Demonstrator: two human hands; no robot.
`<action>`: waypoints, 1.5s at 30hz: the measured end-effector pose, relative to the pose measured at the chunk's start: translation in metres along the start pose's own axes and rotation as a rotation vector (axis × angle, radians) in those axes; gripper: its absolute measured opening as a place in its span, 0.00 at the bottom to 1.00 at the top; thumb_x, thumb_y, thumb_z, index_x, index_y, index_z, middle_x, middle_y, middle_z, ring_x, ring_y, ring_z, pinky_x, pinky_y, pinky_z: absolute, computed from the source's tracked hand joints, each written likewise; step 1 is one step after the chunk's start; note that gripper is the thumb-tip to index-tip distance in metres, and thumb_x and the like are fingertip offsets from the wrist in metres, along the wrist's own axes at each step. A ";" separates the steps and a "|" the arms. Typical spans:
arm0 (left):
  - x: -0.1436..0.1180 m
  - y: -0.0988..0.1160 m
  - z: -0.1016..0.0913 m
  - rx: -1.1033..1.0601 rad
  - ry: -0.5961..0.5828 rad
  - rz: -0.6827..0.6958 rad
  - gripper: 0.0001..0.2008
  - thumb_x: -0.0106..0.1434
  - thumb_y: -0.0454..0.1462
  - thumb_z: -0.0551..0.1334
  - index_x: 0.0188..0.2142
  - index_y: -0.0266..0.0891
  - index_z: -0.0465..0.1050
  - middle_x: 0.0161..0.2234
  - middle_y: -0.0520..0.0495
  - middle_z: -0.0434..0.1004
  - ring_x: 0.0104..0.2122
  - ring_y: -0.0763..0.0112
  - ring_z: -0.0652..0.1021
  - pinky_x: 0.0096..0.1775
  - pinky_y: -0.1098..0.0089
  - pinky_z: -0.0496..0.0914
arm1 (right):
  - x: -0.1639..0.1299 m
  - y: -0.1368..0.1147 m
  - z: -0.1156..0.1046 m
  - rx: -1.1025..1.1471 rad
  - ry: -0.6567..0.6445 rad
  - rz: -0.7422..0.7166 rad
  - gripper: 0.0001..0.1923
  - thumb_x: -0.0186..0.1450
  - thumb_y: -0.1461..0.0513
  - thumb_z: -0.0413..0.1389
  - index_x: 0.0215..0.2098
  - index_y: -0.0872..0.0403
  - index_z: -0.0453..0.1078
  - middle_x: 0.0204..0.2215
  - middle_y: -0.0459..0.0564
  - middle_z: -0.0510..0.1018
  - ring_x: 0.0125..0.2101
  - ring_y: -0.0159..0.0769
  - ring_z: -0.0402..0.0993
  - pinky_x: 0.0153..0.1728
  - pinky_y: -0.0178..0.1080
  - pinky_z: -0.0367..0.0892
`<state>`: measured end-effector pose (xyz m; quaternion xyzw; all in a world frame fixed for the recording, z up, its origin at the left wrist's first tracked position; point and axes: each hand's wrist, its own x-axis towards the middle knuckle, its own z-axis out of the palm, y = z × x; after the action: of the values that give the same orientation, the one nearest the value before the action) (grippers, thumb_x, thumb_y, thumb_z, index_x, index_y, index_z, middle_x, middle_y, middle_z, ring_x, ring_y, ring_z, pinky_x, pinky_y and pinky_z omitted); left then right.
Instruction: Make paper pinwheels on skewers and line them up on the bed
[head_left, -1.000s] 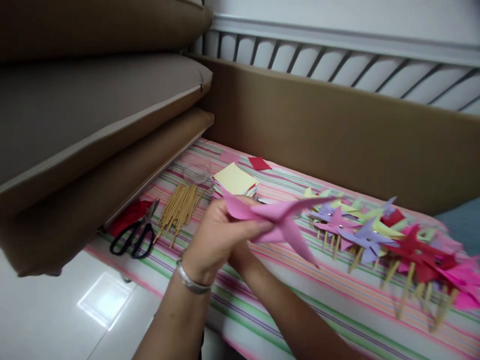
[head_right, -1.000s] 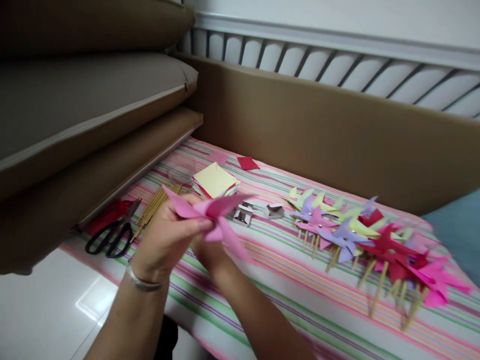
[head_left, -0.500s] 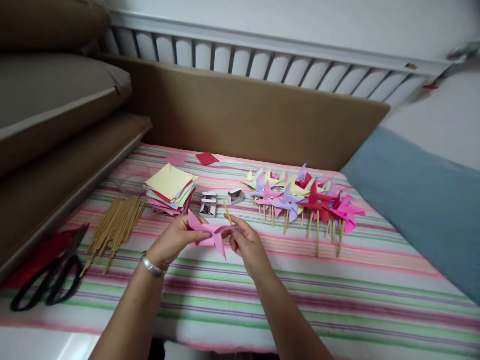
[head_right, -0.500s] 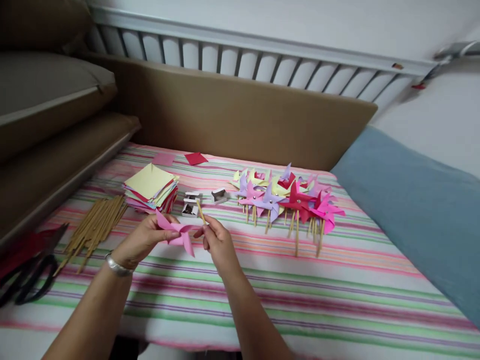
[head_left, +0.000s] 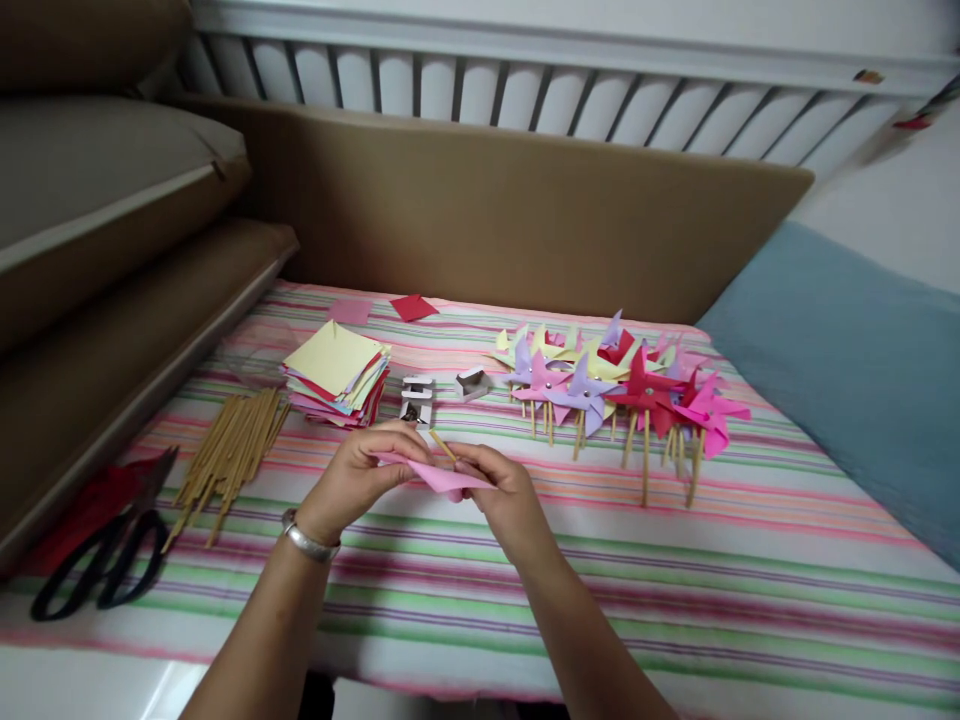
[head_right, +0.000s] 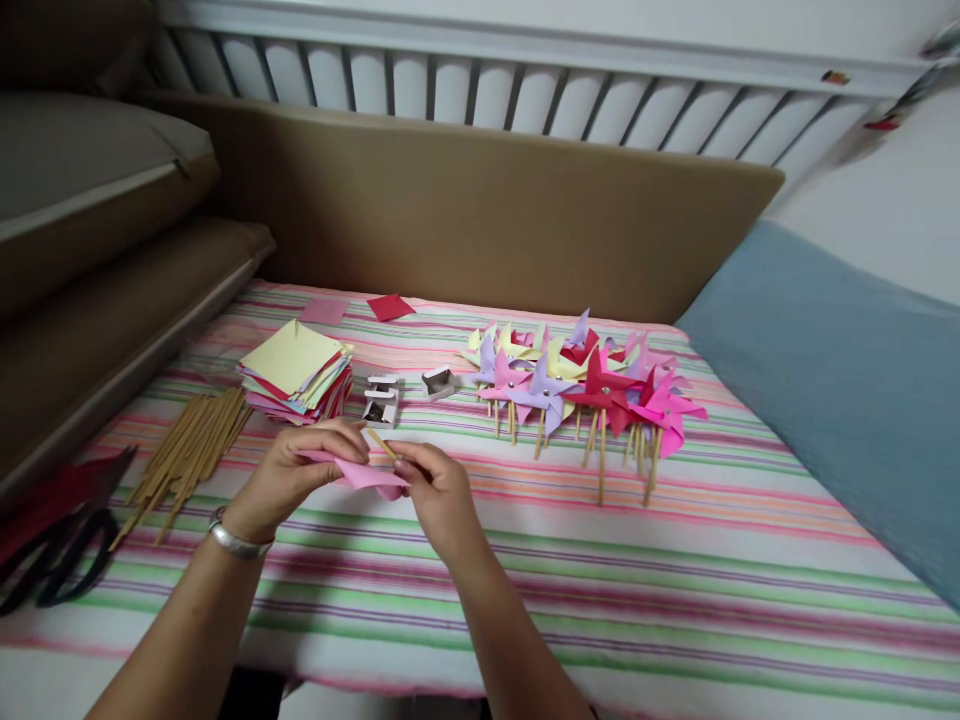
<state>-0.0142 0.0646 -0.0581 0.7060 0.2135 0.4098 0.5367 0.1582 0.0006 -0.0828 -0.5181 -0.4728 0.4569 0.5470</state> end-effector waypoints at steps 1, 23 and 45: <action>0.000 0.000 0.000 0.011 0.004 0.020 0.04 0.55 0.37 0.65 0.29 0.39 0.78 0.29 0.44 0.77 0.33 0.65 0.76 0.44 0.62 0.67 | 0.000 0.000 0.002 0.027 0.004 0.004 0.12 0.57 0.63 0.55 0.38 0.50 0.76 0.29 0.47 0.75 0.24 0.30 0.68 0.23 0.33 0.64; 0.001 -0.003 0.003 0.195 0.107 0.142 0.03 0.55 0.37 0.65 0.30 0.43 0.80 0.31 0.46 0.80 0.35 0.66 0.77 0.55 0.57 0.59 | -0.002 -0.009 0.001 -0.155 0.090 -0.240 0.06 0.56 0.64 0.59 0.32 0.48 0.77 0.27 0.46 0.73 0.27 0.31 0.70 0.27 0.33 0.64; 0.000 -0.005 0.005 0.165 0.148 0.076 0.04 0.53 0.39 0.66 0.27 0.42 0.79 0.30 0.45 0.79 0.34 0.65 0.76 0.53 0.58 0.61 | -0.004 -0.010 0.003 -0.172 0.096 -0.229 0.06 0.57 0.64 0.59 0.32 0.49 0.76 0.28 0.46 0.73 0.29 0.32 0.71 0.28 0.34 0.66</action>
<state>-0.0097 0.0636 -0.0630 0.7232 0.2585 0.4621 0.4435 0.1546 -0.0032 -0.0728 -0.5269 -0.5397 0.3241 0.5710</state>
